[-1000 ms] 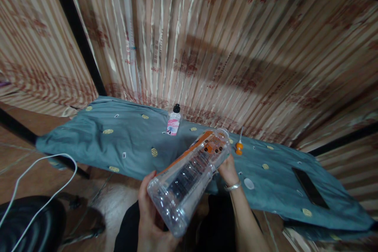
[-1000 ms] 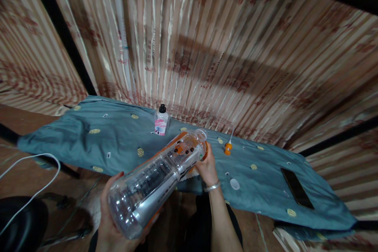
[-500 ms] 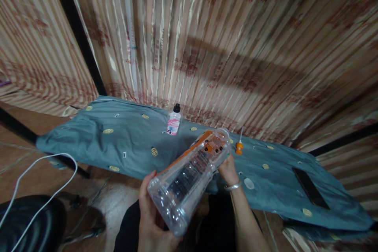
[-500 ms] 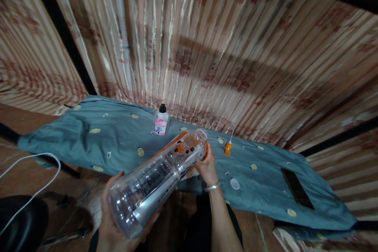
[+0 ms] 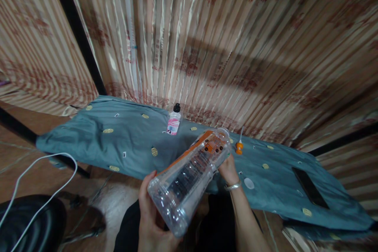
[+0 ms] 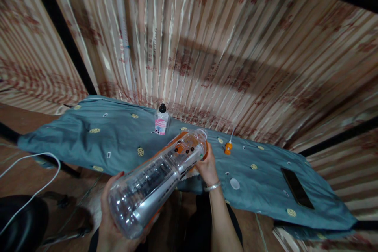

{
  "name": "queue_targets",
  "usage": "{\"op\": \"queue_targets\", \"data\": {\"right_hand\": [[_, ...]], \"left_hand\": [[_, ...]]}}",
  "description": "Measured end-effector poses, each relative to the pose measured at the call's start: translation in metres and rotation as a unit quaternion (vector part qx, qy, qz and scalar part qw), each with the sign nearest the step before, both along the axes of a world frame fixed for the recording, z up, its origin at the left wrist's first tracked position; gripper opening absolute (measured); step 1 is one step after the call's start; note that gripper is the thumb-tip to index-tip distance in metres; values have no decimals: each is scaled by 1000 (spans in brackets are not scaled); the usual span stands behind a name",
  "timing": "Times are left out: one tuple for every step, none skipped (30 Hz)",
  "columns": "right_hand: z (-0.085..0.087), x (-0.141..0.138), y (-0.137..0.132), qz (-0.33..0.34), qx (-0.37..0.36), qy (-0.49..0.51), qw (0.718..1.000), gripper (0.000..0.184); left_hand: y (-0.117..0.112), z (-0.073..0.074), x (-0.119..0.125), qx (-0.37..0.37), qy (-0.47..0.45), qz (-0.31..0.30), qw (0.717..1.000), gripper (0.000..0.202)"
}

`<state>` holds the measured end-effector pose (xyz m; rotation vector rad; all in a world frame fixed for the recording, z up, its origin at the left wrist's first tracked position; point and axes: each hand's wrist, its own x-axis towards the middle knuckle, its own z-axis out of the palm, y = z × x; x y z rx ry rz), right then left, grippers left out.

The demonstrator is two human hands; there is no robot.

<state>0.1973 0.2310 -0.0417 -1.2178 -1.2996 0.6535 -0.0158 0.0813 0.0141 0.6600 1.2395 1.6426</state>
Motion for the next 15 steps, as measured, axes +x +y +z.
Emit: {"op": "queue_targets", "data": {"right_hand": [[1, 0, 0, 0, -2, -2, 1000, 67], [1, 0, 0, 0, -2, -3, 1000, 68], [2, -1, -1, 0, -1, -5, 1000, 68], [2, -1, -1, 0, 0, -5, 1000, 67], [3, -1, -1, 1, 2, -5, 1000, 67], [3, -1, -1, 1, 4, -4, 1000, 66], [3, -1, -1, 1, 5, -4, 1000, 65], [3, -1, -1, 3, 4, -5, 1000, 64], [3, -1, -1, 4, 3, -6, 1000, 64], [3, -1, -1, 4, 3, -7, 1000, 64], [4, -1, -1, 4, 2, -8, 1000, 65], [4, -1, -1, 3, 2, -10, 1000, 65], [4, -1, -2, 3, 3, -10, 1000, 66], [4, -1, -2, 3, 5, -11, 1000, 66], [4, -1, -1, 3, 7, -13, 1000, 66]], "left_hand": [[0, -1, 0, 4, 0, 4, 1000, 107], [1, -1, 0, 6, 1, 6, 1000, 108], [1, -1, 0, 7, 2, 8, 1000, 108], [1, 0, 0, 6, 2, 7, 1000, 109], [1, 0, 0, 4, 1, 5, 1000, 108], [0, 1, 0, 1, -1, 2, 1000, 106], [0, 3, 0, -3, -6, 0, 1000, 102], [0, 4, 0, -7, -13, 1, 1000, 97], [0, 6, 1, -9, -20, 3, 1000, 92], [-1, 7, 2, -11, -26, 7, 1000, 87], [-1, 9, 3, -12, -30, 11, 999, 83], [-1, 11, 5, -11, -30, 16, 999, 81], [-1, 13, 6, -10, -28, 21, 999, 82], [-1, 15, 7, -10, -25, 23, 999, 84], [-1, 16, 7, -13, -26, 23, 999, 85]]}}
